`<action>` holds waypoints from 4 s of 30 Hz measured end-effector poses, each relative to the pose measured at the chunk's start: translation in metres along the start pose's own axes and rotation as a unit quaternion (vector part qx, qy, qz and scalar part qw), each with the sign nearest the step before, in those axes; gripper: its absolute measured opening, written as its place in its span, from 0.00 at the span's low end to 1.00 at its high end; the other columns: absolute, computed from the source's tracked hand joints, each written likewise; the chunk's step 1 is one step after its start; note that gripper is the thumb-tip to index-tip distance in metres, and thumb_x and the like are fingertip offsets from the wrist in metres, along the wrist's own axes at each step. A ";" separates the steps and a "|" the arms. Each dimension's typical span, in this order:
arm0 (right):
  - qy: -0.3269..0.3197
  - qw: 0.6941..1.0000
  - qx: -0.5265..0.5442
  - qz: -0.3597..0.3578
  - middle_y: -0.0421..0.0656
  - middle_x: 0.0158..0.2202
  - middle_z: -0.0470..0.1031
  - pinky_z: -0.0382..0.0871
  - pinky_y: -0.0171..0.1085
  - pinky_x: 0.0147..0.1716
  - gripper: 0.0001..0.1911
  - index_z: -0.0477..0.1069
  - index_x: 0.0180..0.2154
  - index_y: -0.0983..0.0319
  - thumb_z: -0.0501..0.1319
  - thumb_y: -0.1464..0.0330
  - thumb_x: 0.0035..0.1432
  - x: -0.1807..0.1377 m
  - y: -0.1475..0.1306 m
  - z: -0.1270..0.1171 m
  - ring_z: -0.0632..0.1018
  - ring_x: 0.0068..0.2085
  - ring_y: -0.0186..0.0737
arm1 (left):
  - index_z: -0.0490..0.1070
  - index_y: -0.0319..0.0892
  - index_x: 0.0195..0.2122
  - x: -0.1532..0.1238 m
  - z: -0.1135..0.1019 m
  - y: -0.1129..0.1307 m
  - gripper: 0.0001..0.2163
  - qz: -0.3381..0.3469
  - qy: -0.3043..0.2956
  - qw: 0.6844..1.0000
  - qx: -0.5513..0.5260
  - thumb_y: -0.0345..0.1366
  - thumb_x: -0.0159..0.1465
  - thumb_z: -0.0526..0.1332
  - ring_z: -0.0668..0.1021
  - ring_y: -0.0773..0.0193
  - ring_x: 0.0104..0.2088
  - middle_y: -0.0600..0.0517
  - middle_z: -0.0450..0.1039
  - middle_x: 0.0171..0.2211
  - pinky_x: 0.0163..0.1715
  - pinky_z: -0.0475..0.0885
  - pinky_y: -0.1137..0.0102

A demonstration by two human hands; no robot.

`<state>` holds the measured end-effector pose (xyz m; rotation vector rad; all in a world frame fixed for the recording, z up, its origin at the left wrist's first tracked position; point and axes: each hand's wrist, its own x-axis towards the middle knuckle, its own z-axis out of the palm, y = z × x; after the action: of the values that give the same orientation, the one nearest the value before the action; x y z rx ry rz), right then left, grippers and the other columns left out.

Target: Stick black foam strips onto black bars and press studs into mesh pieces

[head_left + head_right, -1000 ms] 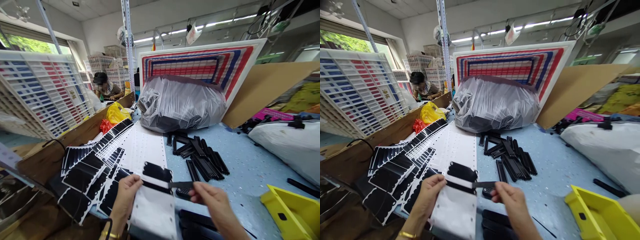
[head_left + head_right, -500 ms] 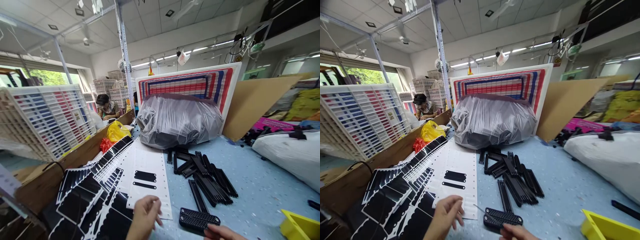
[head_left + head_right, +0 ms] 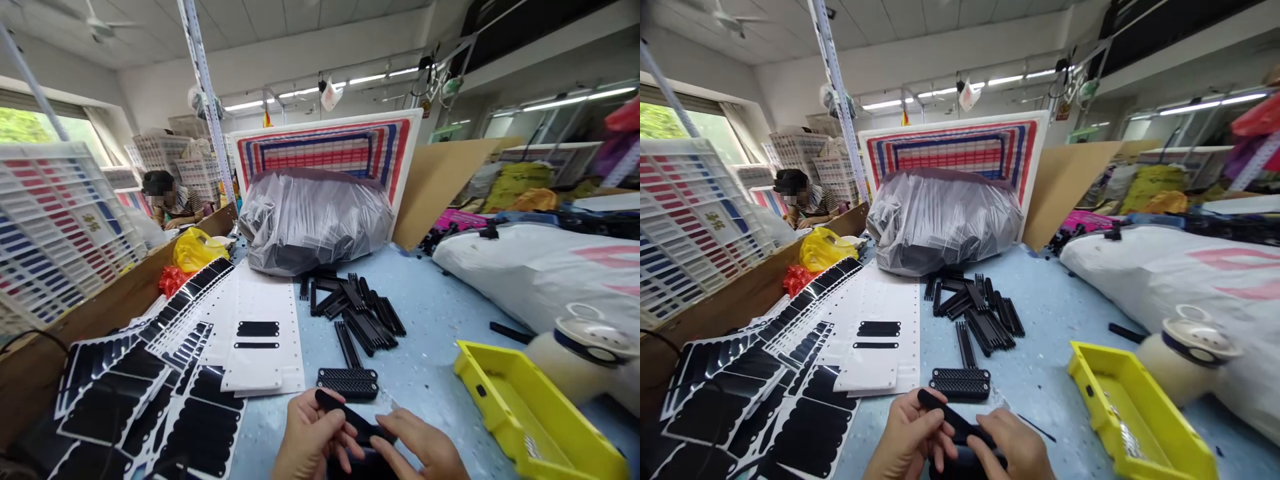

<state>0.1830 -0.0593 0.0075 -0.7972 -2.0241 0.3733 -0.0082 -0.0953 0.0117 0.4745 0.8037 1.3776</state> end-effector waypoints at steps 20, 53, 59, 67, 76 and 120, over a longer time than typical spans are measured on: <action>-0.133 0.976 -0.001 0.175 0.42 0.25 0.77 0.69 0.34 0.28 0.07 0.79 0.29 0.60 0.62 0.68 0.54 0.021 0.010 -0.023 0.77 0.27 0.38 | 0.76 0.36 0.41 0.023 -0.050 0.001 0.24 0.059 0.095 0.946 0.304 0.39 0.43 0.73 0.73 0.66 0.14 0.55 0.73 0.20 0.15 0.66 0.73; -0.255 0.961 -0.020 0.104 0.44 0.35 0.83 0.78 0.38 0.36 0.10 0.79 0.36 0.58 0.59 0.72 0.56 0.021 0.065 0.000 0.82 0.36 0.43 | 0.81 0.37 0.34 0.057 -0.059 -0.014 0.14 0.039 0.058 0.919 0.388 0.31 0.46 0.64 0.67 0.70 0.17 0.58 0.66 0.16 0.18 0.60 0.75; -0.242 0.965 -0.025 0.092 0.45 0.36 0.83 0.78 0.40 0.38 0.10 0.80 0.38 0.58 0.60 0.71 0.56 0.022 0.065 -0.002 0.83 0.37 0.44 | 0.81 0.38 0.33 0.052 -0.052 0.001 0.14 0.037 0.075 0.933 0.349 0.32 0.42 0.69 0.64 0.73 0.16 0.59 0.66 0.16 0.18 0.59 0.76; -0.185 0.981 -0.027 0.051 0.45 0.37 0.83 0.79 0.39 0.39 0.11 0.80 0.41 0.58 0.61 0.72 0.57 0.024 0.042 -0.005 0.83 0.37 0.43 | 0.73 0.39 0.20 0.043 -0.030 0.016 0.10 0.006 0.038 0.961 0.273 0.39 0.46 0.70 0.67 0.72 0.14 0.55 0.69 0.15 0.14 0.56 0.77; -0.126 0.990 -0.068 0.017 0.47 0.42 0.82 0.78 0.41 0.40 0.19 0.75 0.50 0.58 0.67 0.66 0.56 0.038 0.024 -0.011 0.82 0.41 0.46 | 0.71 0.37 0.19 0.036 -0.023 0.015 0.12 -0.040 0.064 0.982 0.172 0.40 0.44 0.70 0.69 0.72 0.11 0.50 0.72 0.15 0.10 0.48 0.79; -0.360 0.916 -0.178 0.019 0.46 0.32 0.79 0.68 0.38 0.36 0.11 0.75 0.32 0.62 0.55 0.74 0.62 0.031 0.050 0.031 0.78 0.34 0.42 | 0.76 0.35 0.34 0.050 -0.055 -0.010 0.12 -0.050 0.077 0.958 0.270 0.32 0.47 0.64 0.74 0.70 0.16 0.59 0.68 0.18 0.11 0.64 0.79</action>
<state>0.1650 0.0000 -0.0163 -1.0194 -2.8266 0.3547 -0.0426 -0.0562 -0.0426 0.7420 1.3252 1.0988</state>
